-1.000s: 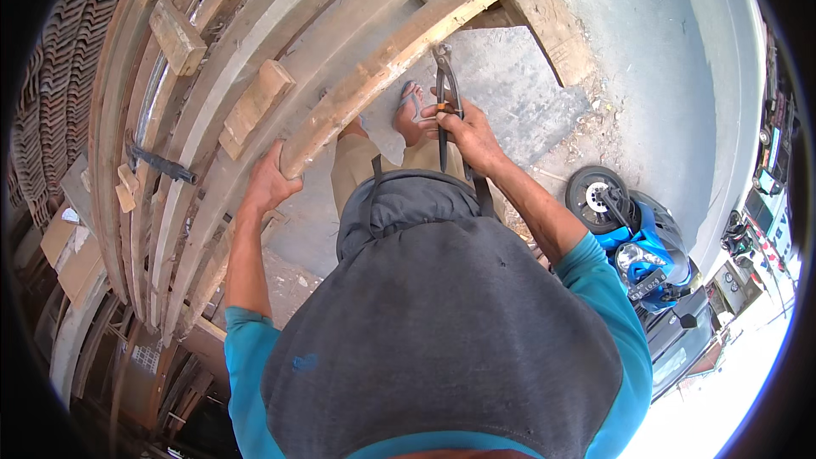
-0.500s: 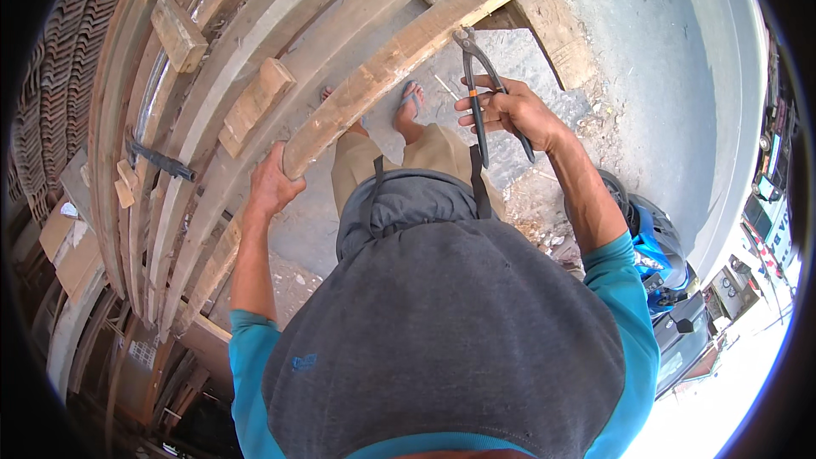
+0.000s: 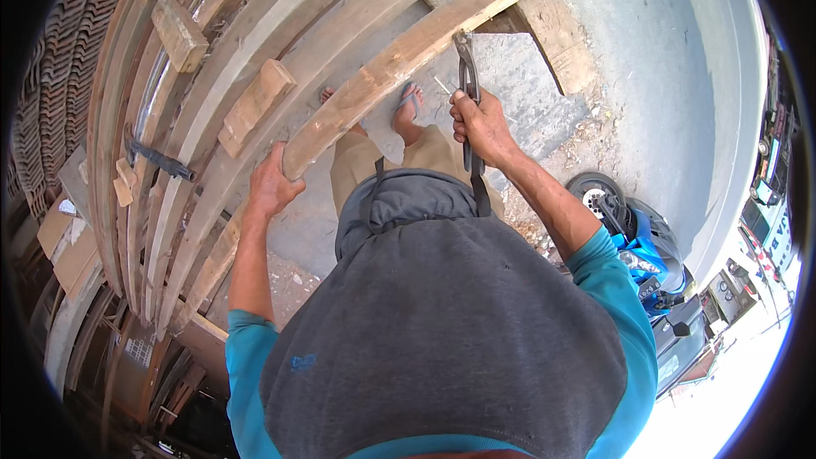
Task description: The person pulls nails out of wooden planks using pincers, handling the planks one at a time.
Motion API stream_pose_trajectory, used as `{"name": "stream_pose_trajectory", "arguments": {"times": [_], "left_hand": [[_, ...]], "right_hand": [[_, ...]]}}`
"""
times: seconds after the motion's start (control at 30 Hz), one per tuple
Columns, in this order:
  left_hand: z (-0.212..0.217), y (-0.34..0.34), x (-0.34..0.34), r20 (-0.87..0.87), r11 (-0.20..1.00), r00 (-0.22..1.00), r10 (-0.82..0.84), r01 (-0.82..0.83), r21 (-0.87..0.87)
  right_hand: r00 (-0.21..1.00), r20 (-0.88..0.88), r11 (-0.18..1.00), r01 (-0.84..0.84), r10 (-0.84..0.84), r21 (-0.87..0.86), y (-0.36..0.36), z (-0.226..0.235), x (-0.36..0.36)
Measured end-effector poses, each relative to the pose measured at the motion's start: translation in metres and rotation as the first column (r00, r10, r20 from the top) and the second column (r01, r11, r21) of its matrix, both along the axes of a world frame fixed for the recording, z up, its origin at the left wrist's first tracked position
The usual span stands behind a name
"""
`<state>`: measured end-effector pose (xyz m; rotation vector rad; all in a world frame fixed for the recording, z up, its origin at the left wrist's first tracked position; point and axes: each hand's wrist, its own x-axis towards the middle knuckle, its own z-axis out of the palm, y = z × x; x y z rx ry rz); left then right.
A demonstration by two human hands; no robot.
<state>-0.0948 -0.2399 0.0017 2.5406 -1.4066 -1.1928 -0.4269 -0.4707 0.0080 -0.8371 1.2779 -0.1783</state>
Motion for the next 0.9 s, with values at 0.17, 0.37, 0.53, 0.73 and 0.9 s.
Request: {"name": "stream_pose_trajectory", "arguments": {"times": [0.17, 0.37, 0.53, 0.73, 0.9], "left_hand": [[-0.001, -0.01, 0.013, -0.187, 0.994, 0.98, 0.063, -0.045, 0.098], [0.008, -0.012, 0.007, -0.156, 0.993, 0.985, 0.076, -0.061, 0.099], [0.005, -0.01, 0.01, -0.155, 0.995, 0.986, 0.058, -0.044, 0.093], [0.005, -0.006, 0.003, -0.101, 0.994, 0.993, 0.063, -0.054, 0.091], [0.003, -0.002, -0.002, -0.054, 0.996, 0.997, 0.052, -0.048, 0.07]], "right_hand": [[0.995, 0.042, 0.973, 0.101, -0.095, -0.206, 0.05, -0.024, 0.039], [0.989, 0.143, 0.988, 0.016, -0.038, 0.155, 0.011, 0.009, -0.027], [0.96, 0.281, 0.969, -0.053, -0.018, 0.243, -0.034, 0.015, -0.048], [0.931, 0.351, 0.936, -0.207, 0.099, 0.284, -0.077, 0.03, -0.052], [0.913, 0.332, 0.902, -0.334, 0.238, 0.274, -0.102, 0.022, -0.066]]}}
